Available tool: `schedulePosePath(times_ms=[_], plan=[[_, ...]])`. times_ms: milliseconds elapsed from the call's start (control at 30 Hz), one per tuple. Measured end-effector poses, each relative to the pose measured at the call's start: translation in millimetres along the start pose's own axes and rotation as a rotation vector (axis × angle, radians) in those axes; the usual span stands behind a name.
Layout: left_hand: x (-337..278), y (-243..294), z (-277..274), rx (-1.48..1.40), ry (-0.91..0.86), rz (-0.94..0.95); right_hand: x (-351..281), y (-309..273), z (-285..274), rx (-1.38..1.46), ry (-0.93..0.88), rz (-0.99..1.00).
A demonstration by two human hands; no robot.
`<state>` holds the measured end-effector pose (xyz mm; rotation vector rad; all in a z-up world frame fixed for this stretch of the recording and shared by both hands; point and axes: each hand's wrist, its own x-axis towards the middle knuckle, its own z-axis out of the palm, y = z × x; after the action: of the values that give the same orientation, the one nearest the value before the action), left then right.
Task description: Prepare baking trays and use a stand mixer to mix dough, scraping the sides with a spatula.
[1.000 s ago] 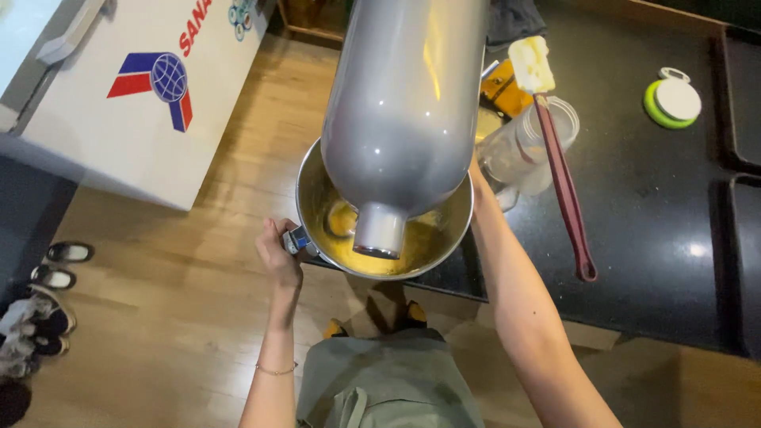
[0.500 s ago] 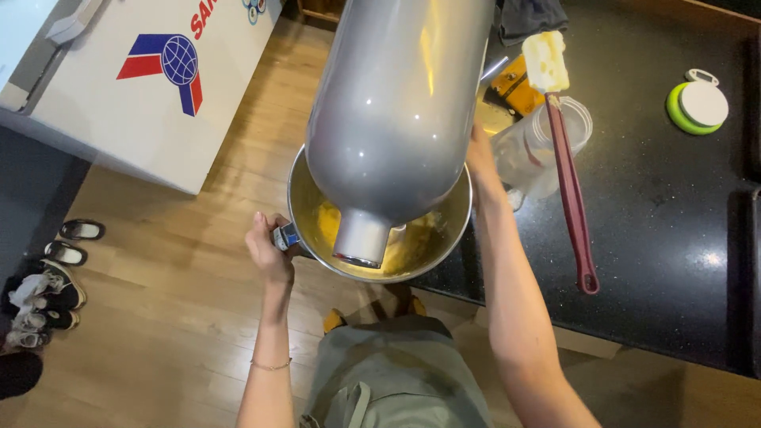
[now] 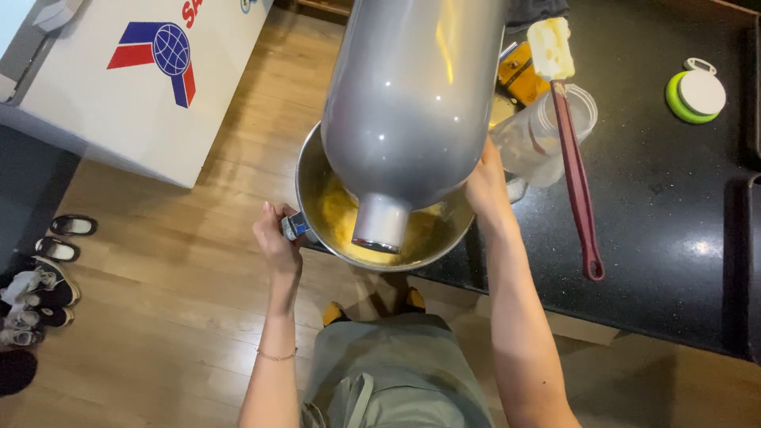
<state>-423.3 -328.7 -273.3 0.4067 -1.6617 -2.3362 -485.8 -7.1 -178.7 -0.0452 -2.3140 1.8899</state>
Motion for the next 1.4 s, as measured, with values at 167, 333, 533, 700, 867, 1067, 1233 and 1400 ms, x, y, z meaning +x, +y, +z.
schedulePosePath(times_ms=[167, 333, 533, 700, 867, 1067, 1233, 1400], plan=[[2.5, -4.9, -2.7, 0.031, -0.023, 0.047, 1.9, 7.6, -1.9, 0.021, -0.005, -0.030], [2.0, -3.2, -1.2, 0.076, -0.056, 0.079, 2.7, 12.1, -3.0, 0.049, -0.020, 0.005], [1.4, -1.5, 0.6, 0.068, -0.046, 0.067, 1.0, 7.5, -2.8, 0.060, -0.021, -0.005], [1.9, -4.2, -0.2, 0.053, -0.028, 0.059, -1.8, -7.3, 0.6, 0.045, 0.005, 0.042], [-4.0, 10.4, 6.7, 0.087, -0.038, 0.071, -4.4, -19.7, 2.6, 0.040, 0.015, 0.101], [-0.1, 2.9, 3.4, 0.070, -0.023, 0.043, -3.5, -12.2, 1.1, 0.026, -0.003, 0.061], [0.8, 1.2, 2.1, 0.048, -0.025, 0.064, 0.6, -2.5, 0.4, 0.007, 0.025, 0.053], [1.3, -2.4, 0.0, 0.037, -0.045, 0.074, -0.9, -6.3, 0.8, 0.018, 0.026, 0.070]])
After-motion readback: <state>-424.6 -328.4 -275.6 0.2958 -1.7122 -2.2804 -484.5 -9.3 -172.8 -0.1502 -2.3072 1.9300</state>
